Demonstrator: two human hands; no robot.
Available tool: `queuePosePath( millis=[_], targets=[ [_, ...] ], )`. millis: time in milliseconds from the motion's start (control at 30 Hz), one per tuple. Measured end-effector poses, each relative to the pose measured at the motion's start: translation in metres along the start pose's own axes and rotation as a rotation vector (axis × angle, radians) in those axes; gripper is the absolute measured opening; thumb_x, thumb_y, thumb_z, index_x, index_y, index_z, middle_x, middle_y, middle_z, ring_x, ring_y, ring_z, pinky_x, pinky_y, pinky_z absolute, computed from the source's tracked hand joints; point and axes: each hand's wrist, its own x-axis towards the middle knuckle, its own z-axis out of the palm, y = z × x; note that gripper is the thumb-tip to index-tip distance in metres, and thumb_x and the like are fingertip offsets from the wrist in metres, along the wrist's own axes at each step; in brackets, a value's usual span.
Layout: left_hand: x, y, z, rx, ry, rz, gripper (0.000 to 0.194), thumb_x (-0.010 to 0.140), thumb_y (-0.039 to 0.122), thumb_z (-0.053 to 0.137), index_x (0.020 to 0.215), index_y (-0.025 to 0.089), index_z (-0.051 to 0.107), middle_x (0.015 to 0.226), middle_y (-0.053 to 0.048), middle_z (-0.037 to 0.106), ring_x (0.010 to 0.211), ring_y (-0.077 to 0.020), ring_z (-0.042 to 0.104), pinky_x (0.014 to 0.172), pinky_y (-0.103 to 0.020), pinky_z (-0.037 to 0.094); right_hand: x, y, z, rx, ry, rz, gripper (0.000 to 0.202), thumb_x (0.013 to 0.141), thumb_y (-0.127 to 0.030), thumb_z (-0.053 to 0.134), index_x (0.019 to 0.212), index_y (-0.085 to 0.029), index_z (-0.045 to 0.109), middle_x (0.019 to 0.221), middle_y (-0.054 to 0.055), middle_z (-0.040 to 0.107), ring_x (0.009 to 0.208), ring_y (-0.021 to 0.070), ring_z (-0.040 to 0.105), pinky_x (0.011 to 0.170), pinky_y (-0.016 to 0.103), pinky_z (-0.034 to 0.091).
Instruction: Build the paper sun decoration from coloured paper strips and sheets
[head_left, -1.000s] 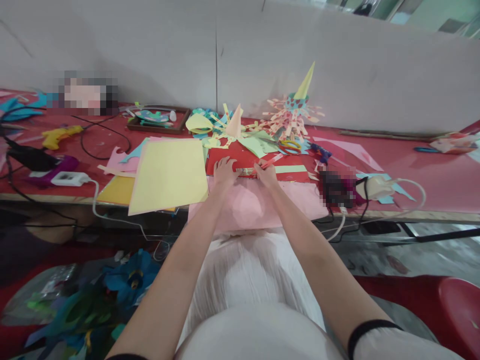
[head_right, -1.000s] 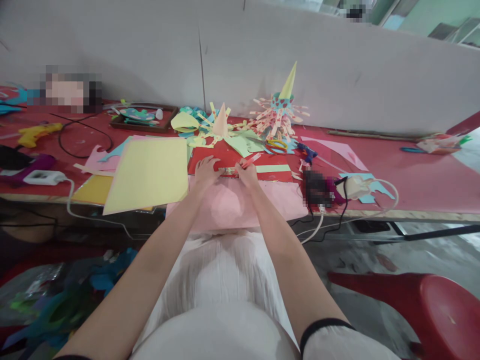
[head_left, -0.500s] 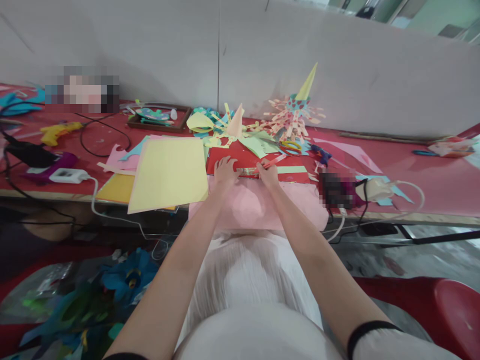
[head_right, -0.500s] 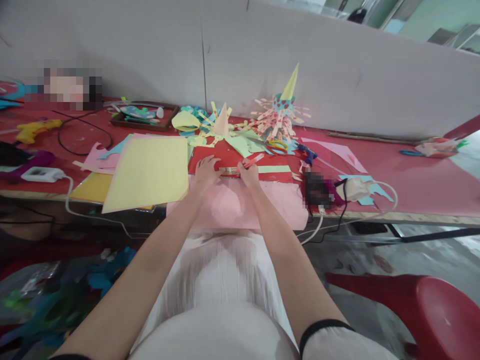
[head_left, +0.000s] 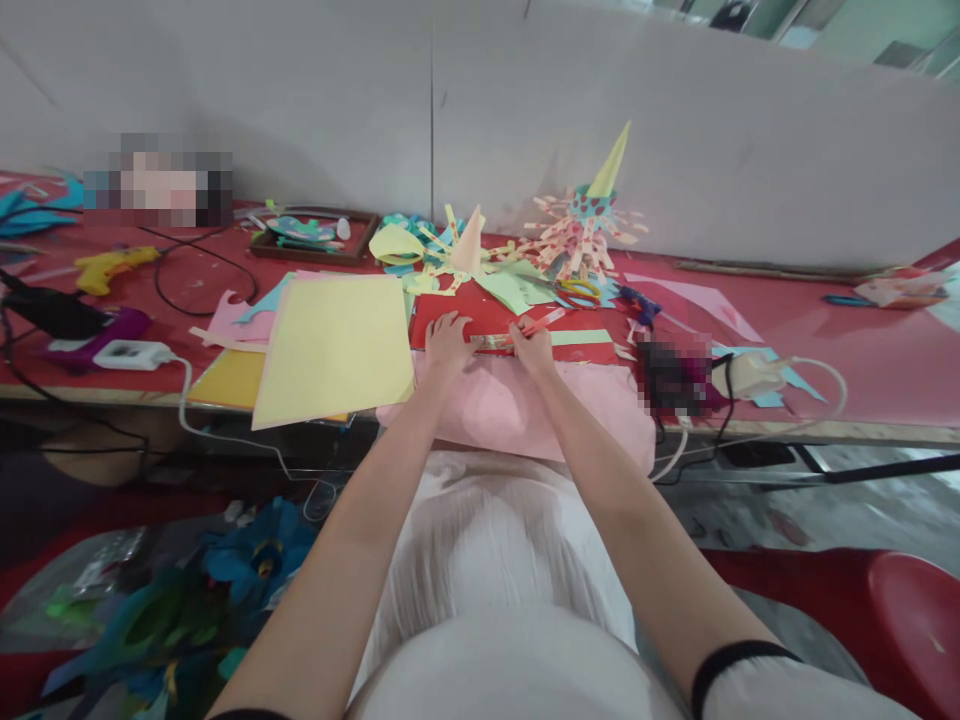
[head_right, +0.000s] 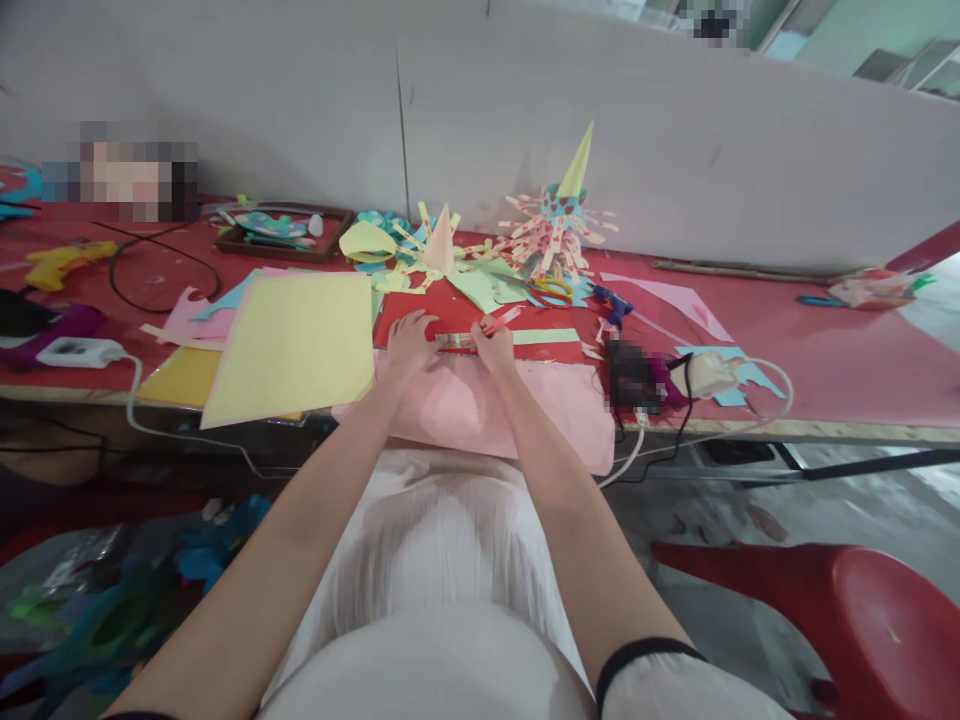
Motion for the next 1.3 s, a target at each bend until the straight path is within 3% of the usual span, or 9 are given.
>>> queuePosePath(
  millis=[200, 467, 667, 900, 1300],
  targets=[
    [0.0007, -0.0009, 0.0013, 0.006, -0.006, 0.000, 0.041, 0.081, 0.041, 0.049, 0.119, 0.026, 0.051, 0.138, -0.003, 0.042, 0.130, -0.0194, 0.032, 0.110, -0.036, 0.018, 0.0003, -0.0002, 0.0001, 0.069, -0.017, 0.055, 0.022, 0.069, -0.029, 0.046, 0.056, -0.023, 0.029, 0.040, -0.008, 0.035, 0.043, 0.0113, 0.050, 0.043, 0.021, 0.033],
    [0.0018, -0.0023, 0.0032, -0.002, 0.011, 0.009, 0.041, 0.080, 0.040, 0.050, 0.118, 0.025, 0.052, 0.137, -0.004, 0.044, 0.129, -0.0196, 0.033, 0.110, -0.037, 0.018, 0.0011, 0.0021, 0.0010, 0.034, -0.014, -0.005, 0.024, 0.069, -0.030, 0.046, 0.054, -0.023, 0.029, 0.039, -0.008, 0.033, 0.042, 0.0102, 0.045, 0.044, 0.021, 0.032],
    [0.0017, -0.0022, 0.0024, -0.001, -0.004, 0.008, 0.041, 0.081, 0.041, 0.049, 0.119, 0.026, 0.051, 0.138, -0.004, 0.042, 0.129, -0.0203, 0.033, 0.109, -0.037, 0.019, 0.0007, -0.0012, -0.0006, -0.007, 0.059, 0.024, 0.025, 0.070, -0.031, 0.046, 0.054, -0.023, 0.028, 0.040, -0.007, 0.031, 0.044, 0.0106, 0.044, 0.045, 0.021, 0.032],
    [0.0019, -0.0020, 0.0020, 0.000, -0.008, -0.004, 0.039, 0.080, 0.040, 0.050, 0.118, 0.029, 0.052, 0.138, -0.002, 0.043, 0.129, -0.0206, 0.034, 0.109, -0.038, 0.019, 0.0009, -0.0029, -0.0007, 0.020, 0.025, 0.068, 0.021, 0.067, -0.025, 0.045, 0.054, -0.023, 0.028, 0.041, -0.007, 0.031, 0.045, 0.0114, 0.048, 0.043, 0.020, 0.030],
    [0.0004, -0.0013, 0.0017, 0.018, 0.012, 0.008, 0.039, 0.080, 0.038, 0.051, 0.117, 0.026, 0.053, 0.136, -0.003, 0.044, 0.127, -0.0197, 0.036, 0.108, -0.035, 0.022, 0.0033, 0.0035, 0.0005, -0.054, 0.074, 0.005, 0.022, 0.068, -0.030, 0.044, 0.054, -0.023, 0.029, 0.044, -0.007, 0.030, 0.046, 0.0113, 0.045, 0.046, 0.021, 0.031]
  ],
)
